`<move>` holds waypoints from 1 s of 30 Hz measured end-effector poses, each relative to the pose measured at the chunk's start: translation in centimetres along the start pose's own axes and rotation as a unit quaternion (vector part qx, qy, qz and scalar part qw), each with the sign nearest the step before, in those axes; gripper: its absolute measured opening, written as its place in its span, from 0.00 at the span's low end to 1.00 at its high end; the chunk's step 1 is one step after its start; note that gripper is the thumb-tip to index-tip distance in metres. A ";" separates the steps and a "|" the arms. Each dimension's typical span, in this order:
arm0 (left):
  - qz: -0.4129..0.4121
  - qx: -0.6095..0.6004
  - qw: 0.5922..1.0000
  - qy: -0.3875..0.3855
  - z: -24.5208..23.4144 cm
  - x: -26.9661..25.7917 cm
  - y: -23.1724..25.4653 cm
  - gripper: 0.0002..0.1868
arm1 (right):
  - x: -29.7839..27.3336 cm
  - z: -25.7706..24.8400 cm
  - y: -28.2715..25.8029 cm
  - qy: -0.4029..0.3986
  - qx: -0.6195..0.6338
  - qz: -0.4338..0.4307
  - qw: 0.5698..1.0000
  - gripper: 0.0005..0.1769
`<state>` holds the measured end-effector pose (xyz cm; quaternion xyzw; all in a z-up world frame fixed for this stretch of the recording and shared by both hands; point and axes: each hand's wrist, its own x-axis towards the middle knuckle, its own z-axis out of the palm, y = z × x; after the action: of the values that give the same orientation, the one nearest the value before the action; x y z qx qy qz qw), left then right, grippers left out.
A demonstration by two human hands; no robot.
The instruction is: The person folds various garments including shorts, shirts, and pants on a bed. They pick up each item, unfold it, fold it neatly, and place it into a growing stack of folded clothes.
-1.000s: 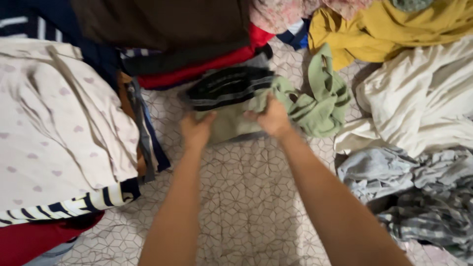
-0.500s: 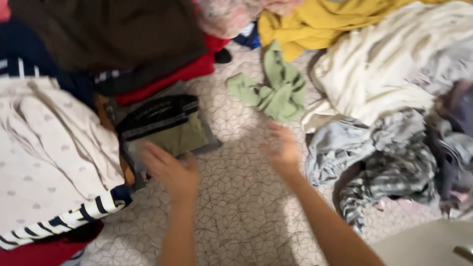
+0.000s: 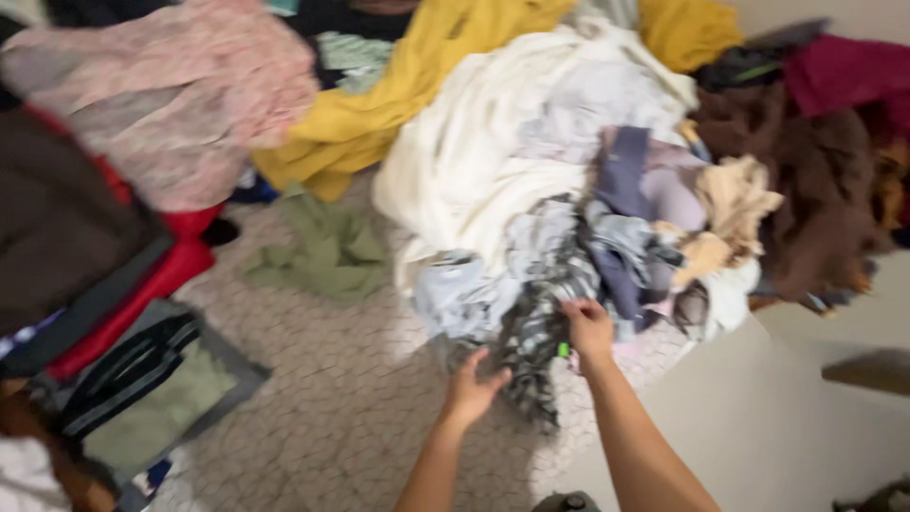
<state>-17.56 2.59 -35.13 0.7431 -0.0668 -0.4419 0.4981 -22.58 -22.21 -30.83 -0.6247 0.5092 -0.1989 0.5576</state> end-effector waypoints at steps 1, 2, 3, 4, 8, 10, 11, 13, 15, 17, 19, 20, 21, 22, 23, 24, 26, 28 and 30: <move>-0.025 -0.066 0.997 -0.014 0.7 0.3 0.6 0.40 | -0.7 -0.3 -1.1 -0.027 0.033 -0.008 0.999 0.10; -0.045 -0.134 0.990 -0.028 1.2 1.1 1.5 0.42 | -1.0 -0.5 -3.0 -0.054 0.065 -0.023 0.996 0.13; -0.065 -0.200 0.977 -0.042 1.7 1.6 2.2 0.44 | -2.4 -1.1 -5.0 -0.133 0.229 0.021 0.964 0.13; -0.175 -0.275 0.943 -0.065 2.4 1.9 2.9 0.49 | -4.0 -2.4 -7.3 -0.210 0.382 0.062 0.898 0.13; -0.446 -0.422 0.785 -0.083 6.2 2.1 5.1 0.59 | -7.3 -6.6 -14.1 -0.207 0.245 0.003 0.947 0.09; -0.452 -0.379 0.807 -0.044 8.3 3.2 6.0 0.57 | -6.0 -6.4 -14.7 -0.143 0.139 -0.013 0.980 0.06; -0.420 -0.329 0.845 -0.013 8.9 4.2 6.2 0.52 | -4.5 -5.7 -14.5 -0.133 0.103 -0.046 0.985 0.06; -0.314 -0.190 0.929 0.045 9.8 5.4 5.6 0.42 | -2.7 -4.8 -12.2 -0.134 0.056 -0.042 0.988 0.13; -0.209 -0.032 0.976 0.051 9.9 5.7 5.2 0.33 | -2.2 -4.5 -9.5 -0.164 0.036 0.028 0.985 0.19; -0.128 0.043 0.990 0.028 9.4 4.8 5.1 0.26 | -3.5 -5.7 -7.3 -0.168 0.059 0.000 0.984 0.26; -0.064 -0.117 0.990 -0.052 8.6 3.5 7.1 0.21 | -5.3 -7.3 -6.6 -0.157 -0.028 -0.066 0.985 0.36; -0.083 -0.300 0.944 -0.113 8.1 2.9 9.4 0.23 | -5.6 -8.2 -6.9 -0.142 -0.126 -0.121 0.974 0.42; -0.097 -0.366 0.916 -0.134 8.0 1.4 12.1 0.22 | -6.2 -9.1 -7.3 -0.124 -0.222 -0.175 0.951 0.48; -0.105 -0.416 0.892 -0.143 7.5 -0.2 15.1 0.22 | -6.8 -9.5 -7.9 -0.088 -0.236 -0.209 0.945 0.52; -0.092 -0.453 0.874 -0.152 6.4 -2.2 18.2 0.22 | -7.4 -9.8 -8.5 -0.052 -0.249 -0.242 0.936 0.56; -0.068 -0.485 0.857 -0.160 5.0 -4.5 21.3 0.21 | -7.9 -9.7 -9.1 -0.018 -0.263 -0.274 0.925 0.61; -0.008 -0.532 0.826 -0.184 1.5 -8.8 27.8 0.21 | -7.9 -8.6 -10.7 -0.021 -0.247 -0.317 0.916 0.49; 0.044 -0.543 0.813 -0.207 -2.5 -12.2 34.1 0.22 | -7.1 -7.2 -12.7 -0.023 -0.191 -0.300 0.934 0.41; 0.120 -0.566 0.774 -0.257 -6.5 -14.4 39.2 0.21 | -6.9 -5.9 -15.1 -0.035 -0.096 -0.215 0.971 0.36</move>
<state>-8.18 -4.58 5.42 0.1715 -0.0190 -0.5108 0.8422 -23.90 -21.28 -13.34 -0.7765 0.3598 -0.2424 0.4570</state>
